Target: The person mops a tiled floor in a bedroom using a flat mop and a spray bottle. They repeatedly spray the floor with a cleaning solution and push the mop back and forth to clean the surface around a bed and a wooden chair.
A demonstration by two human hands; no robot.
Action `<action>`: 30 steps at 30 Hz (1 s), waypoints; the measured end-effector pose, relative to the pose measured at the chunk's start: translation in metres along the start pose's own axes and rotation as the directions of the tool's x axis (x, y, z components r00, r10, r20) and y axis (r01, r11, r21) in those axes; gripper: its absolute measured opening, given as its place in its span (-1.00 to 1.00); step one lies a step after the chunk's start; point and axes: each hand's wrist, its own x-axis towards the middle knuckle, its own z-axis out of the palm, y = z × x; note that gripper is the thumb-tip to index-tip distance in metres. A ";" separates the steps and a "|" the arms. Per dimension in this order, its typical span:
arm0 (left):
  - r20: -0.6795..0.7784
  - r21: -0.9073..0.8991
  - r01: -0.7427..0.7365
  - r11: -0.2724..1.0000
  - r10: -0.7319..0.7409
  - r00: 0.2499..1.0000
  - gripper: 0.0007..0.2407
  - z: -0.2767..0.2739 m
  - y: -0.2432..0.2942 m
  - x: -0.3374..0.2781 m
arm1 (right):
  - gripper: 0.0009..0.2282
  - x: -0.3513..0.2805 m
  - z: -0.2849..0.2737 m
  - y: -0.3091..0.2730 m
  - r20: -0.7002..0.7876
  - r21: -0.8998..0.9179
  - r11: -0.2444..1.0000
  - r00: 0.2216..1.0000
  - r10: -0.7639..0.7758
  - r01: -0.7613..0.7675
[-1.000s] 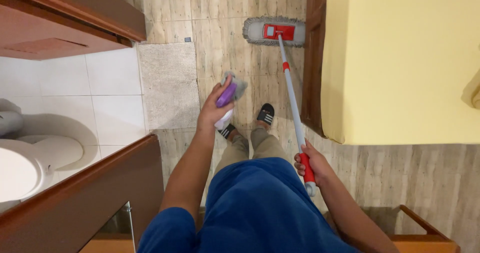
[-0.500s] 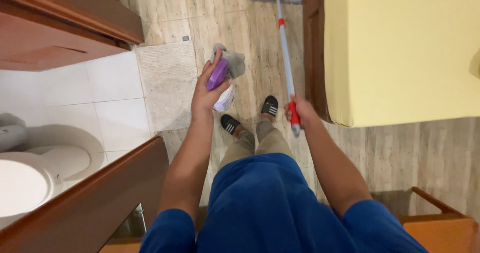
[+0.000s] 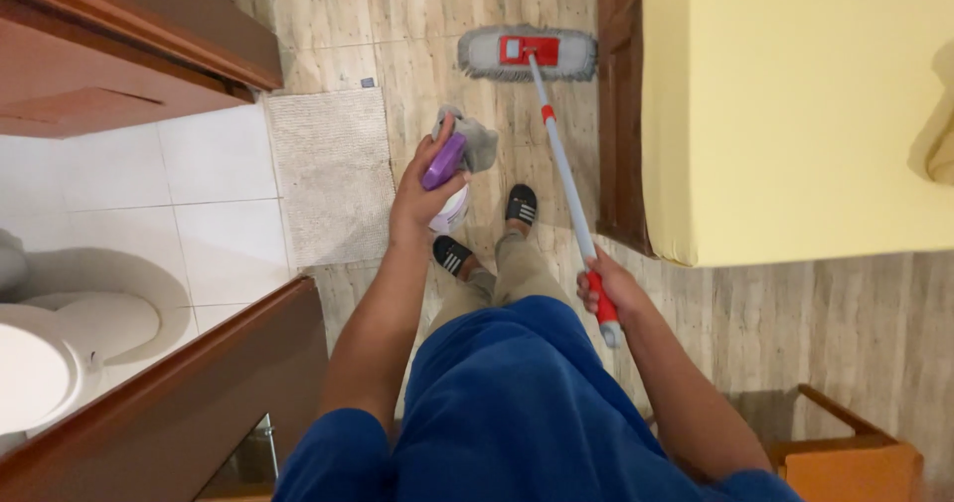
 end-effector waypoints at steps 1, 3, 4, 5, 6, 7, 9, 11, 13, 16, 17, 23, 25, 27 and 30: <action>0.007 0.020 0.056 0.998 -0.056 0.998 -0.34 -0.004 0.007 0.000 | -0.46 0.030 -0.005 -0.005 0.022 0.015 1.000 0.999 -0.026 0.025; -0.012 0.036 0.049 0.998 -0.048 0.999 -0.34 -0.011 -0.006 0.004 | -0.57 0.081 -0.002 -0.040 -0.029 -0.037 0.998 0.999 -0.042 0.041; -0.007 0.052 0.052 0.997 -0.052 0.999 -0.33 -0.016 -0.011 0.008 | -0.66 0.107 0.003 -0.059 -0.095 -0.072 0.996 0.994 -0.057 0.050; -0.030 0.057 0.059 0.997 -0.057 0.998 -0.33 -0.022 -0.019 0.011 | -0.66 0.140 0.006 -0.079 -0.079 -0.087 0.995 0.996 -0.049 0.042; -0.044 0.082 0.048 0.995 -0.044 0.998 -0.33 -0.029 -0.027 0.015 | -0.69 0.173 0.009 -0.099 -0.087 -0.082 0.995 0.994 -0.068 0.061; -0.057 0.107 0.038 0.993 -0.032 0.998 -0.33 -0.034 -0.036 0.018 | -0.72 0.207 0.014 -0.119 -0.095 -0.076 0.994 0.992 -0.088 0.081; -0.089 0.099 0.001 0.995 0.008 0.996 -0.33 -0.041 -0.040 0.017 | -0.73 0.246 0.050 -0.172 -0.041 -0.108 0.991 0.996 -0.081 0.077; -0.113 0.094 -0.032 0.995 0.043 0.993 -0.33 -0.047 -0.038 0.026 | -0.73 0.290 0.086 -0.223 0.008 -0.134 0.989 0.998 -0.069 0.070; -0.209 0.137 0.083 0.987 -0.053 0.976 -0.31 -0.048 -0.036 0.028 | -0.67 0.334 0.113 -0.256 0.087 -0.160 0.982 0.993 -0.083 0.096; -0.269 0.107 0.200 0.974 -0.165 0.949 -0.33 -0.058 0.000 0.031 | -0.47 0.385 0.162 -0.287 0.073 -0.250 0.965 0.995 -0.065 0.081; -0.286 0.108 0.211 0.971 -0.173 0.943 -0.33 -0.062 -0.009 0.034 | -0.47 0.394 0.178 -0.291 0.084 -0.260 0.963 0.995 -0.052 0.072; -0.363 0.105 0.191 0.976 -0.141 0.921 -0.32 -0.068 -0.009 0.034 | -0.47 0.334 0.214 -0.269 0.073 -0.426 0.899 0.994 -0.077 0.101; -0.349 0.044 0.258 0.965 -0.227 0.909 -0.30 -0.069 -0.009 0.032 | -0.42 0.313 0.196 -0.241 0.060 -0.449 0.893 0.998 0.002 0.025; -0.346 0.022 0.247 0.969 -0.224 0.911 -0.31 -0.068 -0.009 0.032 | -0.45 0.271 0.171 -0.217 0.071 -0.483 0.876 0.997 0.035 0.004; -0.350 0.000 0.160 0.987 -0.149 0.925 -0.34 -0.068 -0.017 0.031 | -0.49 0.197 0.143 -0.179 0.043 -0.510 0.856 0.990 0.132 -0.092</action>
